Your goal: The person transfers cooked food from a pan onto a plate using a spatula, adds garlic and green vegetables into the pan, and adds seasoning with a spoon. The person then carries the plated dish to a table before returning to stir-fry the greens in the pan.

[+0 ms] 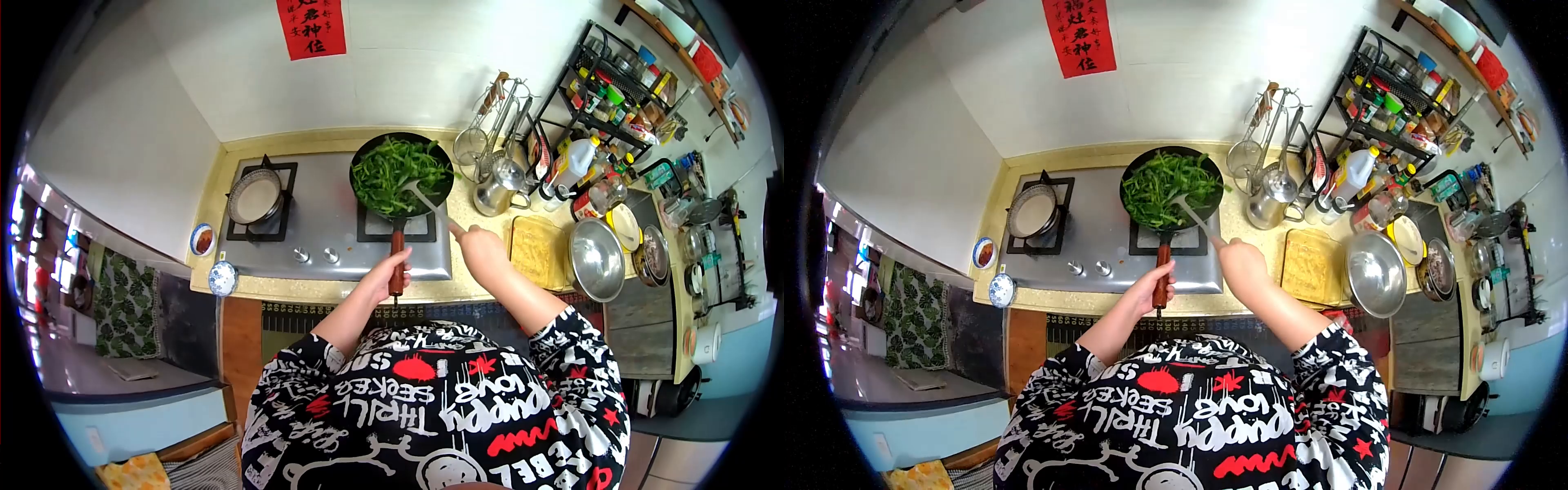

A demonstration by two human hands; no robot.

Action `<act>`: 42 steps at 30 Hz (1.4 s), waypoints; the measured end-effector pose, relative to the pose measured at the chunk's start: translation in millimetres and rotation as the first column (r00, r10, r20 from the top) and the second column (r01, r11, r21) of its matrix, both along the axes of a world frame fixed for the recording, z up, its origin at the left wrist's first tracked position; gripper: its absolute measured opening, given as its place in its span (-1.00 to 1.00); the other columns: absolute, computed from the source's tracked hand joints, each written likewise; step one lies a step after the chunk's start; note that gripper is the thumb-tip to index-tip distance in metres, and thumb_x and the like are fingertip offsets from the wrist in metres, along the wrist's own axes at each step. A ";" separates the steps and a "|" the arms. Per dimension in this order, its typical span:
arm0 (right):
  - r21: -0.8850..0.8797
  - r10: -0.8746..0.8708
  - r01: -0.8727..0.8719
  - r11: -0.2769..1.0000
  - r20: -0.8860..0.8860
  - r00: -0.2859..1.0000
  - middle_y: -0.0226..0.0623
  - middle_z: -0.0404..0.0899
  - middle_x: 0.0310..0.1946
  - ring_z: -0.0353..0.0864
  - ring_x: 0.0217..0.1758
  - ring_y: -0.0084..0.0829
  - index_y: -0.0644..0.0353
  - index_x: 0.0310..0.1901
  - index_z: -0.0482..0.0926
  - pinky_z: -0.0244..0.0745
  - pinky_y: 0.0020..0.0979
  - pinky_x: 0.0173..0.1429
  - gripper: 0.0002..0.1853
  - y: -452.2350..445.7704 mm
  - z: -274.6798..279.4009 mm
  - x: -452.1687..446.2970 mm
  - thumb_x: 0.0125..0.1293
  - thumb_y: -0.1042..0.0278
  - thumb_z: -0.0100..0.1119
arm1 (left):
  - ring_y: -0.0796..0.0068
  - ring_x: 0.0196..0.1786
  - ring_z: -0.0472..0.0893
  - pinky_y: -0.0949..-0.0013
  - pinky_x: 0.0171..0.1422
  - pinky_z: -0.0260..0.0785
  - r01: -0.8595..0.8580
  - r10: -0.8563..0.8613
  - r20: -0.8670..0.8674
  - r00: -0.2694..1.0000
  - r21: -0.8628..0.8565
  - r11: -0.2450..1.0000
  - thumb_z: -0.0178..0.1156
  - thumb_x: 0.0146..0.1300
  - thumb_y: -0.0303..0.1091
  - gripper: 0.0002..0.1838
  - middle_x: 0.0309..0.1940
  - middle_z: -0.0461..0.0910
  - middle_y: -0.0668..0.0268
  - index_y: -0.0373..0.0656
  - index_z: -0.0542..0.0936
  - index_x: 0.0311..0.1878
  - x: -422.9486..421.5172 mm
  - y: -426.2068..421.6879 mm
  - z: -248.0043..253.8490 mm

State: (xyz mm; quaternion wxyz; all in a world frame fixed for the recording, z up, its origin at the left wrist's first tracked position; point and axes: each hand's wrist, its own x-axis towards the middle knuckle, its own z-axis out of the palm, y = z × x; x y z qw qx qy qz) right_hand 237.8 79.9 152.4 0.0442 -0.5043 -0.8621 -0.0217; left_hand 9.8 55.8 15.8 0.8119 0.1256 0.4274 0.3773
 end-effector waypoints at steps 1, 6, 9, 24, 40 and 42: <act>-0.037 -0.029 0.027 0.999 -0.049 0.998 -0.05 0.63 -0.41 0.69 -0.35 -0.11 0.15 0.11 0.63 0.60 -0.21 -0.24 -0.62 5.6 5.0 3.2 0.24 0.51 0.09 | 0.57 -0.49 0.49 0.46 -0.43 0.46 0.004 -0.001 -0.084 0.996 0.036 0.999 0.34 0.32 -0.09 -0.58 -0.38 0.46 0.38 -0.08 0.35 -0.05 -1.4 0.8 -1.0; -0.223 -0.278 0.191 0.956 -0.481 0.831 0.06 0.69 -0.17 0.72 -0.17 -0.19 0.05 0.13 0.67 0.55 -0.35 -0.03 -0.70 -1.3 60.4 57.7 0.40 0.34 0.18 | 0.72 -0.61 0.37 0.51 -0.56 0.31 0.070 -0.017 -0.302 0.953 0.164 0.984 0.34 0.31 -0.29 -0.64 -0.54 0.39 0.50 -0.06 0.28 -0.14 -18.6 9.2 17.7; -0.194 -0.267 0.183 0.964 -0.723 0.637 -0.08 0.74 -0.16 0.69 -0.16 -0.36 0.16 0.19 0.61 0.51 -0.42 0.01 -0.68 -7.7 44.4 80.0 0.45 0.36 0.14 | 0.72 -0.64 0.34 0.55 -0.60 0.18 0.087 -0.044 -0.233 0.971 0.181 0.980 0.25 0.36 -0.36 -0.74 -0.60 0.34 0.55 -0.04 0.30 -0.19 -35.1 1.1 46.3; -0.411 -0.431 0.133 0.902 -0.882 0.192 -0.69 0.30 -0.47 0.17 -0.45 -0.77 0.18 0.29 0.54 0.12 -0.67 -0.36 -0.63 -29.9 55.2 106.9 0.51 0.41 0.08 | 0.74 -0.62 0.35 0.60 -0.59 0.23 0.070 -0.041 -0.173 0.984 0.169 0.983 0.28 0.34 -0.40 -0.75 -0.56 0.41 0.49 -0.11 0.35 -0.16 -49.5 -6.0 124.5; -0.126 -0.308 0.283 0.951 -0.494 0.813 0.15 0.64 -0.29 0.65 -0.20 0.12 0.11 0.07 0.66 0.56 -0.07 -0.09 -0.73 16.8 20.4 75.6 0.41 0.32 0.14 | 0.67 -0.62 0.34 0.50 -0.55 0.24 0.097 -0.044 -0.219 0.975 0.240 0.966 0.25 0.34 -0.42 -0.70 -0.59 0.35 0.47 -0.15 0.31 -0.03 -33.6 -31.1 37.9; -0.104 -0.260 0.240 0.965 -0.465 0.846 0.17 0.63 -0.30 0.65 -0.20 0.12 0.13 0.06 0.67 0.56 -0.06 -0.08 -0.73 35.8 4.2 69.9 0.41 0.31 0.13 | 0.67 -0.61 0.36 0.49 -0.55 0.25 0.110 -0.059 -0.222 0.973 0.227 0.968 0.25 0.34 -0.42 -0.70 -0.58 0.37 0.46 -0.14 0.31 -0.04 -34.2 -25.8 28.3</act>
